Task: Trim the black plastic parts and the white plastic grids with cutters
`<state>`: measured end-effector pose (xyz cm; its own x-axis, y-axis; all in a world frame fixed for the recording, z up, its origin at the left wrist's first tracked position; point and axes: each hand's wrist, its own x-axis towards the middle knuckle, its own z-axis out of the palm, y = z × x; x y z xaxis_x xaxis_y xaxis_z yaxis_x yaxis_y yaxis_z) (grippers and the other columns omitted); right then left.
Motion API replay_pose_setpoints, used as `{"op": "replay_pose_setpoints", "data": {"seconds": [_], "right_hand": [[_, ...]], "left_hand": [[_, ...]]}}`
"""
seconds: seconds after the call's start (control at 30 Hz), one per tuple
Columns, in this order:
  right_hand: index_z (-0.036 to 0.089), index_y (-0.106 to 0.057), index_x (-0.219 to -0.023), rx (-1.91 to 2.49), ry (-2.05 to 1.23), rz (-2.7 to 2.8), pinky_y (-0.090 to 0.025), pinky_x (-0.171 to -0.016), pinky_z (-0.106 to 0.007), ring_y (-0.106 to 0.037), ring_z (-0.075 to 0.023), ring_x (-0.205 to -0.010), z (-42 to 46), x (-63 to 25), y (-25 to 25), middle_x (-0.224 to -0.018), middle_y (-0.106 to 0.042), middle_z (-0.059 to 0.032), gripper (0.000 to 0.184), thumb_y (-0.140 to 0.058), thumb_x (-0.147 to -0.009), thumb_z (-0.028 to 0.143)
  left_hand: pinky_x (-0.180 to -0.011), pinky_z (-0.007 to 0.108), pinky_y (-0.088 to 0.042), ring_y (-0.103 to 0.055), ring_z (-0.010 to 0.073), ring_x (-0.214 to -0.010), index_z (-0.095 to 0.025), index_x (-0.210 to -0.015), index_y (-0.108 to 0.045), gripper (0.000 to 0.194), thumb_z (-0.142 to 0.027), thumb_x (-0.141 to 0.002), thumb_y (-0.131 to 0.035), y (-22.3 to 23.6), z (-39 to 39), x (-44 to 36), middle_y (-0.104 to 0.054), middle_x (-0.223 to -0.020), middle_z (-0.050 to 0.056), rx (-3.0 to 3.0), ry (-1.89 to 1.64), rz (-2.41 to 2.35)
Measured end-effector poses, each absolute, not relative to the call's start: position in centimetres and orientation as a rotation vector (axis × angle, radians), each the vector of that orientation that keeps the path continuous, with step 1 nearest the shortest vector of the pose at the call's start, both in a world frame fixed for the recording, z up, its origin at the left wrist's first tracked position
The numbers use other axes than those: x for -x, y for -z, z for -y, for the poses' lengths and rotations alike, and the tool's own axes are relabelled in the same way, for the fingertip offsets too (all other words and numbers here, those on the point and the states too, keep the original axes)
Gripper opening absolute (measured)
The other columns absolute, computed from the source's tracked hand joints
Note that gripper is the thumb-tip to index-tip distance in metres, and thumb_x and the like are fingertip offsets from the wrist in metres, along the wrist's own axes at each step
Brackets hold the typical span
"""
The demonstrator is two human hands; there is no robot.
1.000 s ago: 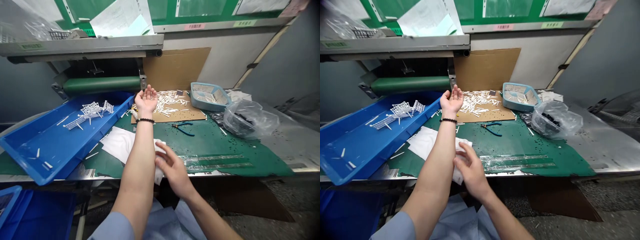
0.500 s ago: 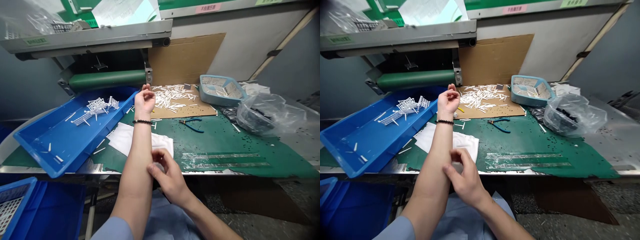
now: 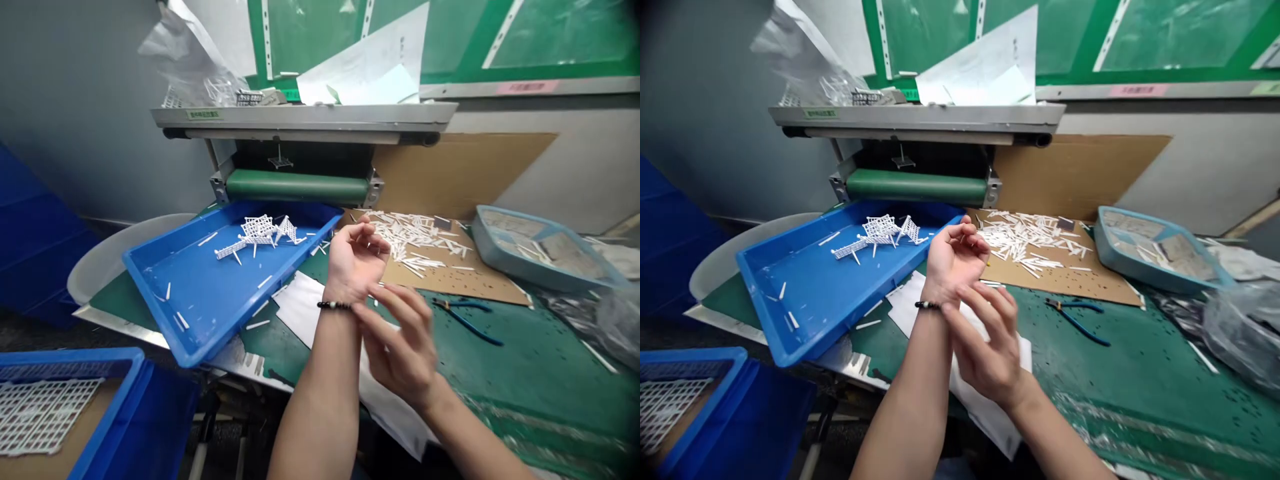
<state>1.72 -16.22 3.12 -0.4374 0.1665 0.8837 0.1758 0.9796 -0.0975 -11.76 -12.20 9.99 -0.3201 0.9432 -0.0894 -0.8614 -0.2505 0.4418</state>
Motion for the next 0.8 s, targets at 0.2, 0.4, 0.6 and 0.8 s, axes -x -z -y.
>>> {"op": "replay_pose_setpoints", "data": {"seconds": [0.2,0.4,0.6,0.8], "right_hand": [[0.023,-0.062,-0.111,0.398,0.04,2.15,-0.053,-0.085,-0.035,-0.064,-0.0222,-0.095,10.2,-4.2,-1.4,-0.109,-0.062,-0.0086,0.027,-0.057,-0.087,0.011],[0.021,-0.062,-0.102,0.482,-0.094,2.312,-0.055,-0.077,-0.03,-0.064,-0.0196,-0.093,7.7,-4.3,2.8,-0.106,-0.06,-0.0091,0.017,-0.049,-0.093,0.018],[0.02,-0.061,-0.104,0.481,-0.159,2.314,-0.055,-0.073,-0.026,-0.064,-0.0181,-0.089,8.1,-5.2,2.9,-0.101,-0.06,-0.0107,0.018,-0.047,-0.092,0.016],[0.023,-0.06,-0.107,0.436,-0.318,2.426,-0.054,-0.072,-0.023,-0.064,-0.018,-0.09,7.2,-6.8,-0.4,-0.106,-0.061,-0.0099,0.018,-0.047,-0.094,0.023]], "left_hand": [[-0.081,0.027,-0.047,-0.065,0.0166,-0.089,-0.019,-0.096,-0.067,0.022,-0.031,-0.083,-0.054,-11.8,12.8,22.9,-0.072,-0.087,0.004,-1.117,-1.918,-1.365],[-0.096,0.043,-0.041,-0.056,0.033,-0.116,-0.02,-0.116,-0.064,0.046,-0.05,-0.086,-0.046,-9.2,7.0,30.1,-0.061,-0.125,0.015,-1.798,-0.327,-2.46],[-0.094,0.052,-0.041,-0.054,0.041,-0.116,-0.018,-0.121,-0.061,0.06,-0.052,-0.071,-0.063,-7.0,4.4,32.3,-0.059,-0.125,0.022,-1.724,0.035,-2.465],[-0.082,0.044,-0.049,-0.063,0.0357,-0.101,-0.018,-0.126,-0.057,0.064,-0.031,-0.064,-0.068,-7.3,12.8,36.5,-0.067,-0.113,0.018,-1.591,0.244,-2.472]]}}
